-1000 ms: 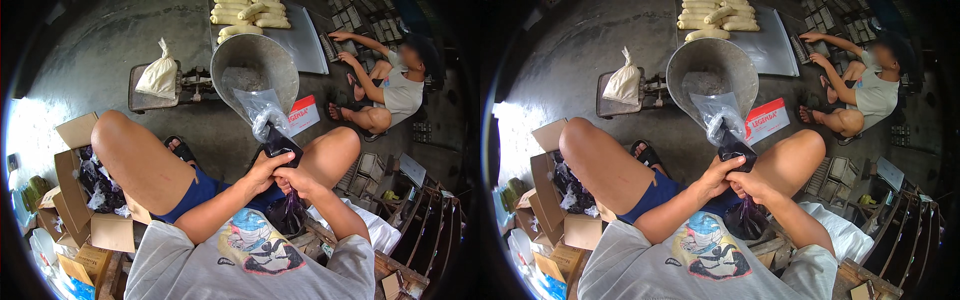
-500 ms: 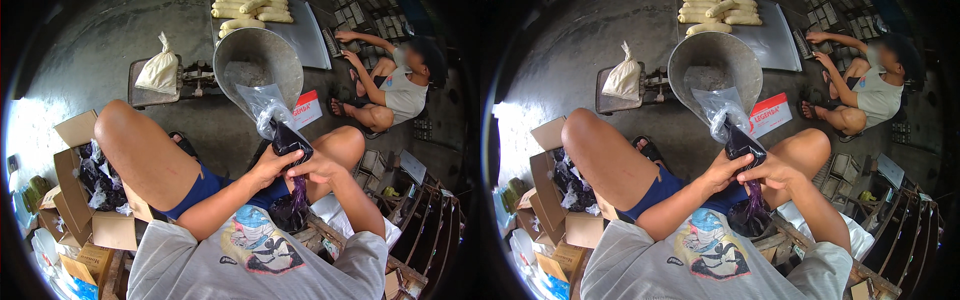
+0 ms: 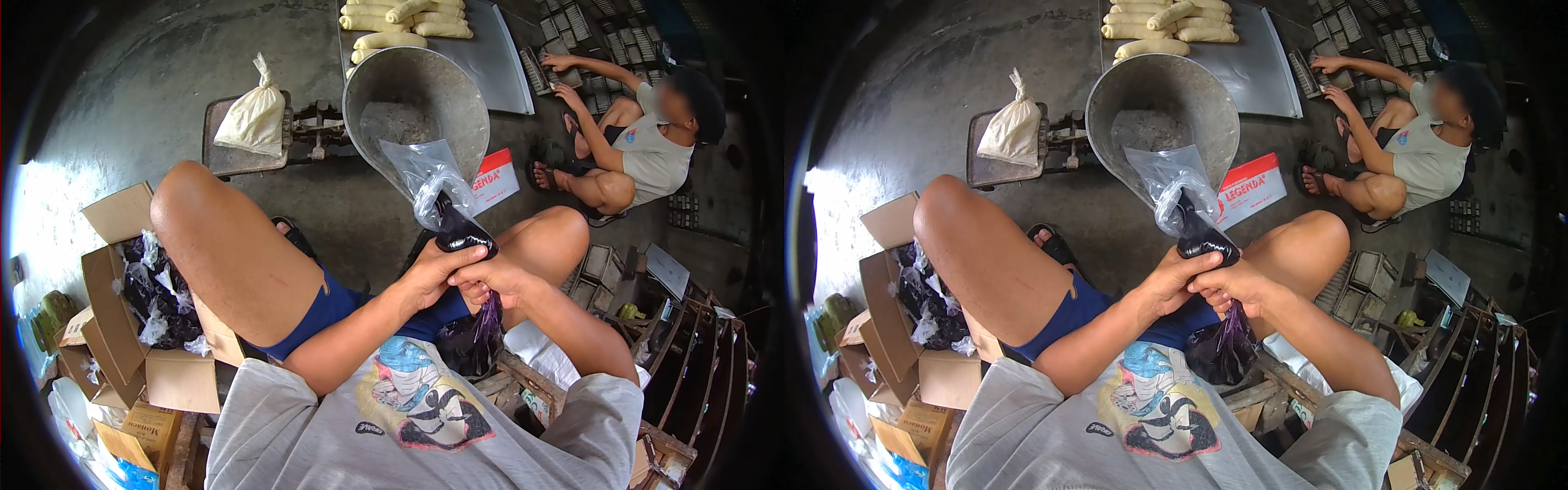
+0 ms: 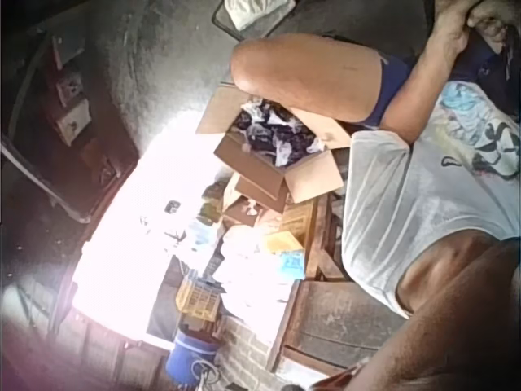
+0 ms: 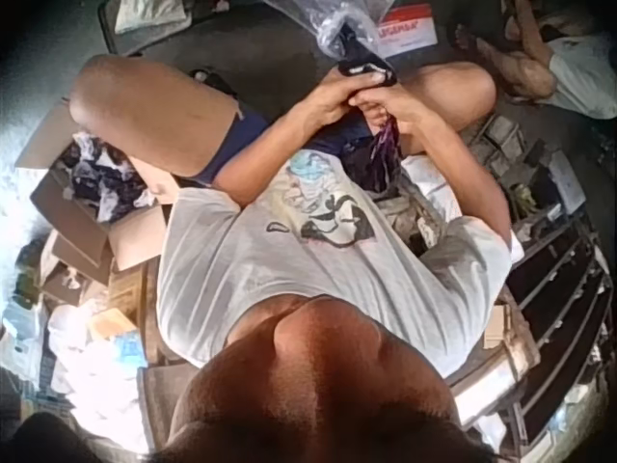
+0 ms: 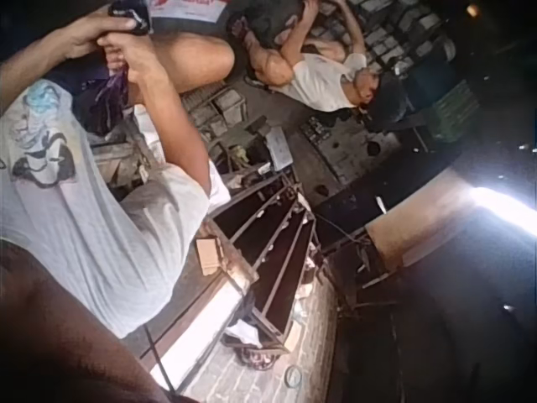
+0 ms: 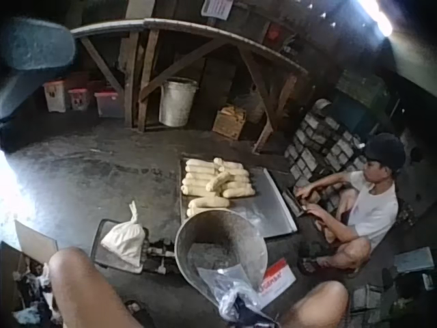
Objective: The person picks up clear plastic bags and black packets, placing the packets into the bags and then using a piece of white tape to seal each bag closed.
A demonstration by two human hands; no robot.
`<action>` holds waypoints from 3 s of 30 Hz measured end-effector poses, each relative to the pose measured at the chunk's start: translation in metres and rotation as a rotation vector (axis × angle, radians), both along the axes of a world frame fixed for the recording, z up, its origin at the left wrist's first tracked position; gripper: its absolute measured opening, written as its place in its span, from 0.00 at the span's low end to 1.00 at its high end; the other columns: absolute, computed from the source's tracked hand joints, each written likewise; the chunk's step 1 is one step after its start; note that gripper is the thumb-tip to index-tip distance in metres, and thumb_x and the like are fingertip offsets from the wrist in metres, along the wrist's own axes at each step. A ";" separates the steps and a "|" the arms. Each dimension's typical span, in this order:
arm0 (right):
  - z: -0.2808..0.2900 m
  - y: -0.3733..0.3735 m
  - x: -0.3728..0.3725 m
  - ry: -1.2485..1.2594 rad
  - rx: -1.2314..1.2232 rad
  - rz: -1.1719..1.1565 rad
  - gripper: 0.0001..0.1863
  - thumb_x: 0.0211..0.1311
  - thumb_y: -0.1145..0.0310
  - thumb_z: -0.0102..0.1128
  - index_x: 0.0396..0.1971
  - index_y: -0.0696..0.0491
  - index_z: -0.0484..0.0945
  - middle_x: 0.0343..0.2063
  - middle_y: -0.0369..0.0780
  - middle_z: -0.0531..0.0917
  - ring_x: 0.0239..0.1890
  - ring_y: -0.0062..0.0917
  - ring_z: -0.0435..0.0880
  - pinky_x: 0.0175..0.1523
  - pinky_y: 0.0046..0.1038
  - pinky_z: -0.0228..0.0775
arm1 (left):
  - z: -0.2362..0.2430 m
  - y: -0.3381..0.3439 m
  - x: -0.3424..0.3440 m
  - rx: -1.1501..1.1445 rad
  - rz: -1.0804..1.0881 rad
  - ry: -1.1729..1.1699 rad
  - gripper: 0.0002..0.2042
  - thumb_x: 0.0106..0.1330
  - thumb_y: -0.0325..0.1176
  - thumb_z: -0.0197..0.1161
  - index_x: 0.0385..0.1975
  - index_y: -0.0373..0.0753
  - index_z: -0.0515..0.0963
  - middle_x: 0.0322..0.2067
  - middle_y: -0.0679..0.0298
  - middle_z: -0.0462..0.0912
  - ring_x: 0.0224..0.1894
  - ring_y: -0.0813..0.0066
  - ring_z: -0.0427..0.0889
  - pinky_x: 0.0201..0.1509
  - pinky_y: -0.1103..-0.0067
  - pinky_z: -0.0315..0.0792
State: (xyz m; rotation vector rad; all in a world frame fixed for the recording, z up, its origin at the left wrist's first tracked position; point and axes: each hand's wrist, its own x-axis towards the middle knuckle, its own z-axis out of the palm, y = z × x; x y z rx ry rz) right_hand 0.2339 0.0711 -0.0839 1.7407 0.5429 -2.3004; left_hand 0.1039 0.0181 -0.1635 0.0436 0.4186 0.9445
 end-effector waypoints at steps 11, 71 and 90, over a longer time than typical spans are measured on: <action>0.010 0.006 -0.026 -0.253 0.122 0.157 0.19 0.60 0.67 0.52 0.11 0.45 0.59 0.10 0.27 0.59 0.11 0.12 0.52 0.18 0.20 0.38 | 0.007 0.006 0.004 -0.107 0.024 -0.101 0.19 0.64 0.36 0.66 0.48 0.30 0.74 0.47 0.53 0.81 0.42 0.71 0.81 0.45 0.73 0.77; 0.012 0.032 -0.028 -0.273 0.242 0.276 0.09 0.59 0.70 0.53 0.20 0.50 0.67 0.12 0.29 0.61 0.13 0.13 0.55 0.18 0.22 0.43 | 0.013 0.011 -0.004 0.012 -0.104 0.016 0.27 0.66 0.64 0.52 0.38 0.42 0.74 0.29 0.68 0.77 0.34 0.80 0.76 0.47 0.78 0.69; 0.040 0.025 -0.006 0.128 0.375 0.275 0.12 0.67 0.61 0.60 0.35 0.55 0.74 0.26 0.33 0.76 0.26 0.15 0.72 0.30 0.19 0.64 | 0.030 0.010 -0.010 0.159 0.032 -0.054 0.35 0.71 0.57 0.50 0.62 0.29 0.63 0.31 0.64 0.77 0.30 0.77 0.78 0.41 0.78 0.75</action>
